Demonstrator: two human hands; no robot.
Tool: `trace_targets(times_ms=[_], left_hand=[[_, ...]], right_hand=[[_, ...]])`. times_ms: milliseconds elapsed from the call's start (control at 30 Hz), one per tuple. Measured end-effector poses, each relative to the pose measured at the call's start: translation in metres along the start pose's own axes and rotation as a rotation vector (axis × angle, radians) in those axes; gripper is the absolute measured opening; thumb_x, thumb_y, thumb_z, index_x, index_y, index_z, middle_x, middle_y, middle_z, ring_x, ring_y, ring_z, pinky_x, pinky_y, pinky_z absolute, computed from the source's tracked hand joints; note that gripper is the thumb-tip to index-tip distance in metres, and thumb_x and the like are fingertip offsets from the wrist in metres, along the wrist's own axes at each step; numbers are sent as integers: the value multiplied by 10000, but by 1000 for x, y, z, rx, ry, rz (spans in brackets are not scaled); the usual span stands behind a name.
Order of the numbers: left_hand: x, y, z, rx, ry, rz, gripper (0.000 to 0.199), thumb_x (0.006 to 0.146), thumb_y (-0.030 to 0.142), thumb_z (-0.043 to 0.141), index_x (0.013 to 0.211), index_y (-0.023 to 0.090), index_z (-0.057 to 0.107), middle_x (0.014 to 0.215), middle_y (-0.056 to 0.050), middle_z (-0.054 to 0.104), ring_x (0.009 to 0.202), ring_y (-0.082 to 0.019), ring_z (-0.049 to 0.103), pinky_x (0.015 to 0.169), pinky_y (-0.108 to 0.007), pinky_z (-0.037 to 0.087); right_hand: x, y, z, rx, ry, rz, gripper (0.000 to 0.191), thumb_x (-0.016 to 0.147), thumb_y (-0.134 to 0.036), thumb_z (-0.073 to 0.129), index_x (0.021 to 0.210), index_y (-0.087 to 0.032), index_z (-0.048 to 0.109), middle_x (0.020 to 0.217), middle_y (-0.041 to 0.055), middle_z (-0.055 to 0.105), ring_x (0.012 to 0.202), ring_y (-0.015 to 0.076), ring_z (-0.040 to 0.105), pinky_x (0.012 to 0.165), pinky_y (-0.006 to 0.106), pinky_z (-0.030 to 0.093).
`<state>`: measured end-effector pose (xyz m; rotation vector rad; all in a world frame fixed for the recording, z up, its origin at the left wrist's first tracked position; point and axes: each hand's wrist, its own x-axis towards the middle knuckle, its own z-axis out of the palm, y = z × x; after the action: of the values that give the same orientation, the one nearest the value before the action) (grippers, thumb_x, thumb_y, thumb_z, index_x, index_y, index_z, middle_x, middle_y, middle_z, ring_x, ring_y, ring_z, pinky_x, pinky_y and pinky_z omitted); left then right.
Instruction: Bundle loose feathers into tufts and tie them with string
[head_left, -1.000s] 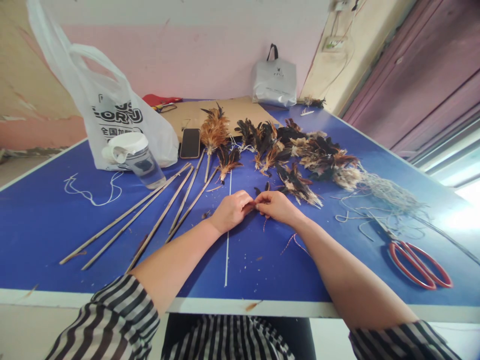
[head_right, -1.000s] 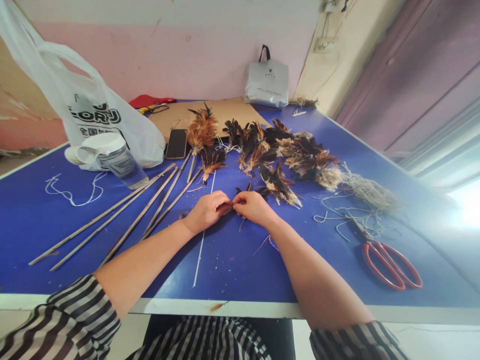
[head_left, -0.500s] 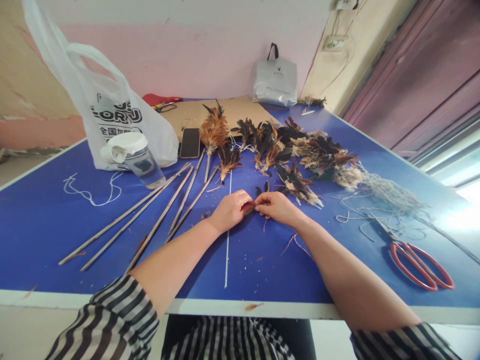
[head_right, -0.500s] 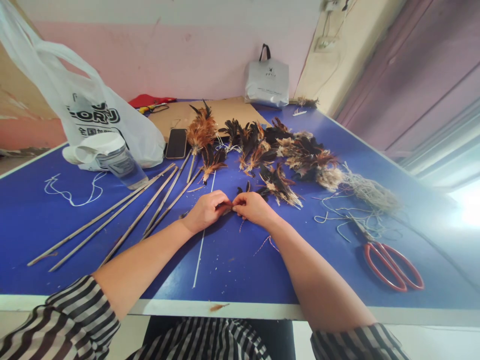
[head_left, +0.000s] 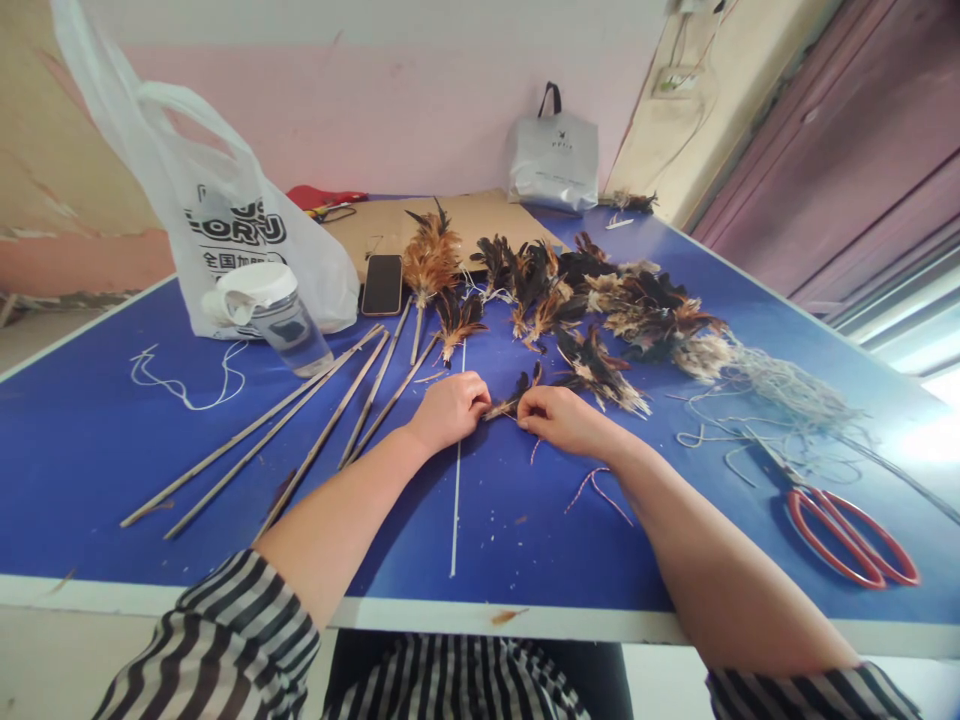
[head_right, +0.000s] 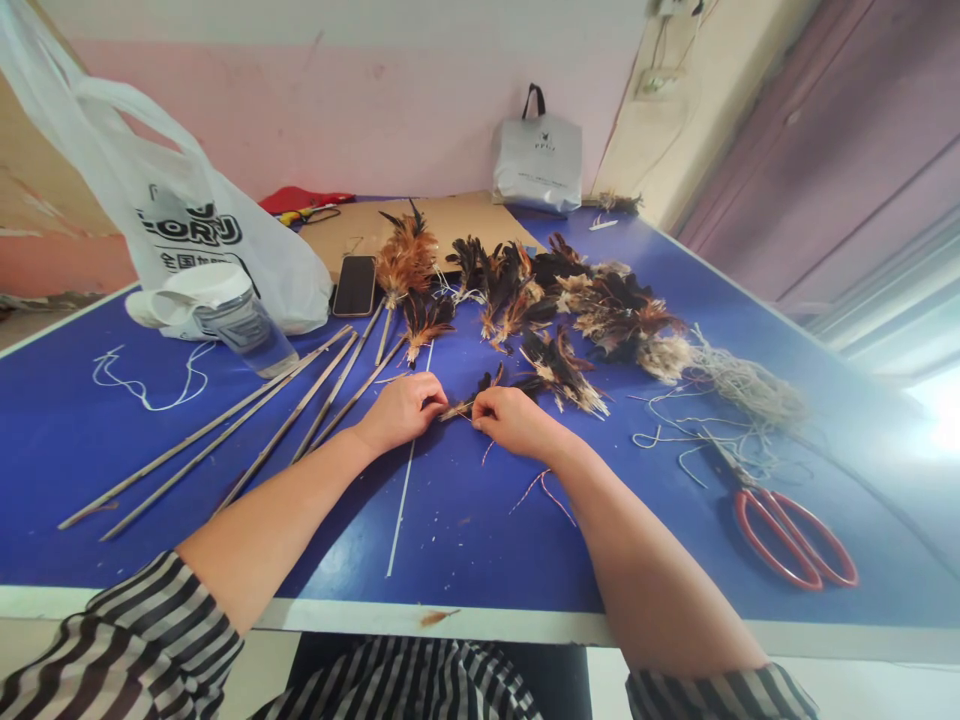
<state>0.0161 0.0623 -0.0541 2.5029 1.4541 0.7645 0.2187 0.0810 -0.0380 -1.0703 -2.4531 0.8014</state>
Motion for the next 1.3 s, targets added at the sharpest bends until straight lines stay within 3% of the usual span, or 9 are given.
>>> trace_targets(times_ms=[233, 500, 600, 700, 800, 1133, 1300], left_hand=[[1, -1, 5, 40, 6, -92, 107, 733, 129, 521, 663, 163, 595, 727, -35, 596, 709, -158, 552, 651, -267, 413], [0, -3, 6, 4, 8, -66, 117, 696, 87, 518, 683, 171, 598, 731, -28, 596, 675, -138, 541, 620, -249, 407], [-2, 0, 6, 39, 15, -85, 110, 710, 101, 511, 705, 176, 592, 755, -34, 593, 694, -148, 542, 617, -255, 404], [-2, 3, 8, 48, 24, -128, 101, 718, 111, 503, 715, 176, 581, 764, -38, 589, 716, -158, 544, 630, -264, 403], [-2, 4, 9, 33, 27, -175, 80, 710, 116, 517, 677, 173, 562, 738, -34, 578, 694, -158, 536, 619, -267, 398], [-2, 7, 12, -17, 36, -256, 92, 689, 113, 514, 646, 165, 578, 703, -31, 584, 660, -148, 525, 604, -261, 389], [1, 1, 7, -77, -45, -275, 87, 670, 113, 535, 649, 158, 607, 697, -32, 620, 658, -139, 548, 618, -249, 406]], right_hand=[[1, -6, 4, -116, 21, -121, 151, 702, -55, 490, 607, -165, 531, 652, 7, 536, 644, 119, 481, 651, 238, 360], [3, -13, 14, 166, 296, -24, 52, 703, -166, 537, 662, -170, 569, 823, 34, 618, 648, 105, 525, 616, 235, 422], [6, -16, 23, 439, 214, 126, 43, 708, -193, 524, 719, -161, 550, 820, 42, 647, 524, 76, 525, 503, 215, 424], [11, -15, 28, 589, 129, 232, 73, 724, -210, 511, 767, -156, 536, 612, 3, 611, 438, 75, 505, 445, 204, 415], [14, -10, 30, 565, 140, 266, 26, 718, -196, 511, 722, -171, 505, 498, -46, 530, 423, 77, 490, 448, 202, 424], [13, -7, 29, 282, 116, 179, 45, 704, -152, 491, 675, -180, 511, 474, -61, 486, 438, 74, 456, 445, 190, 359], [13, -6, 29, 409, 75, 258, 26, 714, -186, 545, 703, -164, 548, 521, -30, 564, 447, 74, 496, 453, 192, 405]])
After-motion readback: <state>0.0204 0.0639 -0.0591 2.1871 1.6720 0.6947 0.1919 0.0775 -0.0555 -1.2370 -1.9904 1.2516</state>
